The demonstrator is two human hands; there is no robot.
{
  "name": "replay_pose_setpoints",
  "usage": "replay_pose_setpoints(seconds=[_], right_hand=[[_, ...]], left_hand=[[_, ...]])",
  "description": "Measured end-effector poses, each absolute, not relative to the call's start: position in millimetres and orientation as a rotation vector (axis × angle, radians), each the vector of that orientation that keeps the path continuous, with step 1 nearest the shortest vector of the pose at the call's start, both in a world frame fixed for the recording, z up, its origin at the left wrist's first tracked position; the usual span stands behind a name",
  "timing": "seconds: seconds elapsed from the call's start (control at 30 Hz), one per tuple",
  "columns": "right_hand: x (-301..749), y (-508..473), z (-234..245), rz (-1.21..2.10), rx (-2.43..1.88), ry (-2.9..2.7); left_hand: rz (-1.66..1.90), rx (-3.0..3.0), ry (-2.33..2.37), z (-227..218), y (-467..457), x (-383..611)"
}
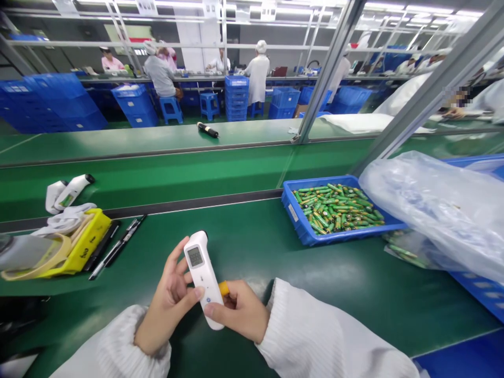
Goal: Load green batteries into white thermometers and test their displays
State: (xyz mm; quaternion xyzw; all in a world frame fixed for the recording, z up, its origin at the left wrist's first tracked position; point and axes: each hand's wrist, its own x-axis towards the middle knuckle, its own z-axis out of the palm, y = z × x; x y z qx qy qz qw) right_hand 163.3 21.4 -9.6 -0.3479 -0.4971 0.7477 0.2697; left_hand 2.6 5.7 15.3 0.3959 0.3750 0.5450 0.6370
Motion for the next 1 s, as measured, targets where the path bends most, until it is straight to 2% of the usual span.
replay_pose_setpoints(seconds=[0.7,0.77,1.0], right_hand=[[164,25,-9,2.014,-0.941,-1.425],[165,25,-9,1.948,-0.957,-1.487],[173,43,-11,1.406,-1.128,-1.693]], left_hand=[[1.227,0.935,0.903,17,6,3],[1.250,0.928,0.931,17,5,4],[1.157,1.102,1.101,2,4,3]])
